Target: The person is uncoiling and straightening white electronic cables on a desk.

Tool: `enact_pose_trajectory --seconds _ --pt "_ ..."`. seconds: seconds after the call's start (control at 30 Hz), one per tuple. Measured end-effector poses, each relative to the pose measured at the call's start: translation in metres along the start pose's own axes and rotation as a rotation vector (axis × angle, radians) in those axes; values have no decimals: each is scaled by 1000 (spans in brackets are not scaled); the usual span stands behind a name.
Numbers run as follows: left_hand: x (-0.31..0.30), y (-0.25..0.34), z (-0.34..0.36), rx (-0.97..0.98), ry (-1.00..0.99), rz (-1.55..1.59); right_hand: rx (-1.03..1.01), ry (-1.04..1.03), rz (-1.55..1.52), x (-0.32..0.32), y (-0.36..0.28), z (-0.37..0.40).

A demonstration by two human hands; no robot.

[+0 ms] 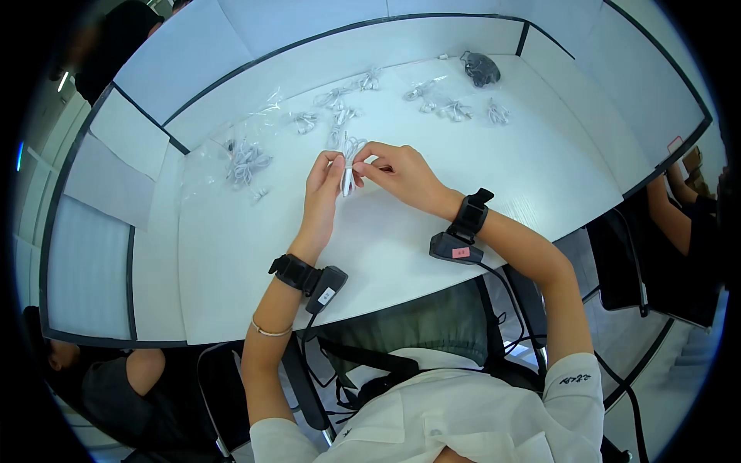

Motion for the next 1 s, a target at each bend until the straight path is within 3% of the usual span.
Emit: enact_pose_trajectory --seconds 0.1,0.27,0.47,0.67,1.0 --pt "0 4 1 62 11 -140 -7 12 121 -3 -4 2" --pt "-5 2 0 26 12 -110 -59 84 196 -4 5 0" --pt "-12 -8 -4 -20 26 22 57 43 245 -8 6 -4" --pt "-9 -10 -3 -49 62 197 26 16 70 -5 13 -5" --pt "-6 -4 0 -81 -10 216 74 -31 114 -8 9 -5"
Point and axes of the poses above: each hand's wrist, its own z-axis away from the middle knuckle, its own x-axis out of the palm, y = z × x, the point moved 1 cm from there along -z, towards the middle knuckle, and after that the axes turned 1 degree about x, right-handed, at the moved point
